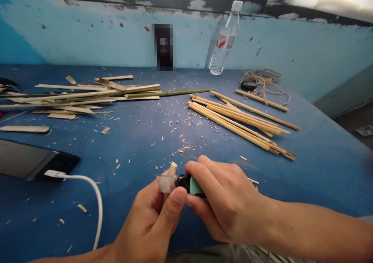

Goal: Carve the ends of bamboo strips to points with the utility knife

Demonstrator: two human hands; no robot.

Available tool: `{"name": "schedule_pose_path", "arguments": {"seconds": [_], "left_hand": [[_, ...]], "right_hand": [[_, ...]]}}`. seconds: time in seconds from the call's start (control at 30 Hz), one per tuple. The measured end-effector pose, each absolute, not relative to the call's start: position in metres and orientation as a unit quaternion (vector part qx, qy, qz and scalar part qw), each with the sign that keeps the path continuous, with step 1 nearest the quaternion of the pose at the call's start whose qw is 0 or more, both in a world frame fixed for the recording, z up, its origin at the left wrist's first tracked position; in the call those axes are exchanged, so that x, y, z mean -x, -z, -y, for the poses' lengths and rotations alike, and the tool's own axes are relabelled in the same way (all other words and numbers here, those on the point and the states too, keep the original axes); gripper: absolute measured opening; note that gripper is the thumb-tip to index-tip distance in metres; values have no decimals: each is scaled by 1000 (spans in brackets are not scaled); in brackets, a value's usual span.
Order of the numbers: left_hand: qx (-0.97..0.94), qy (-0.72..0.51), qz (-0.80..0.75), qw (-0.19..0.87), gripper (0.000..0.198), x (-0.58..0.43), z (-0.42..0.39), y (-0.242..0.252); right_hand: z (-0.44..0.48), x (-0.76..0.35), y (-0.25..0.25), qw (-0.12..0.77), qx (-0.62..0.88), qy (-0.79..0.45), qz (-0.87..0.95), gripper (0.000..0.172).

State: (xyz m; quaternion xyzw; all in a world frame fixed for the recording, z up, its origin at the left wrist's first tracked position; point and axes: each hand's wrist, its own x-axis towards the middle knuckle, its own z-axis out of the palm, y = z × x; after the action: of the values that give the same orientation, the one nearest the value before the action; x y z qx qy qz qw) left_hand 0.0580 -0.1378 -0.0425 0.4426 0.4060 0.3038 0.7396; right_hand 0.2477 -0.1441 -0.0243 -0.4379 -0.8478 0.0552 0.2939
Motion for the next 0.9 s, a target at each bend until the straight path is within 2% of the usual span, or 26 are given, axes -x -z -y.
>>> {"name": "schedule_pose_path", "arguments": {"seconds": [0.13,0.3,0.5,0.7,0.9], "left_hand": [[-469,-293,-415,723,55,-63,134,40],[-468,-308,-460,689,49,-67,130,37],[-447,-310,-472,694,53,-69,121,38],[-438,-292,-478,703,58,-66,121,32],[-402,-282,-416,765,42,-59,121,29]], "right_hand": [[143,-246,25,285,461,-43,839,34],[138,-245,25,285,474,-46,832,35],[134,-243,28,267,504,-61,819,37],[123,-249,29,293,553,-54,778,34],[124,-259,25,318,483,-121,807,27]]}}
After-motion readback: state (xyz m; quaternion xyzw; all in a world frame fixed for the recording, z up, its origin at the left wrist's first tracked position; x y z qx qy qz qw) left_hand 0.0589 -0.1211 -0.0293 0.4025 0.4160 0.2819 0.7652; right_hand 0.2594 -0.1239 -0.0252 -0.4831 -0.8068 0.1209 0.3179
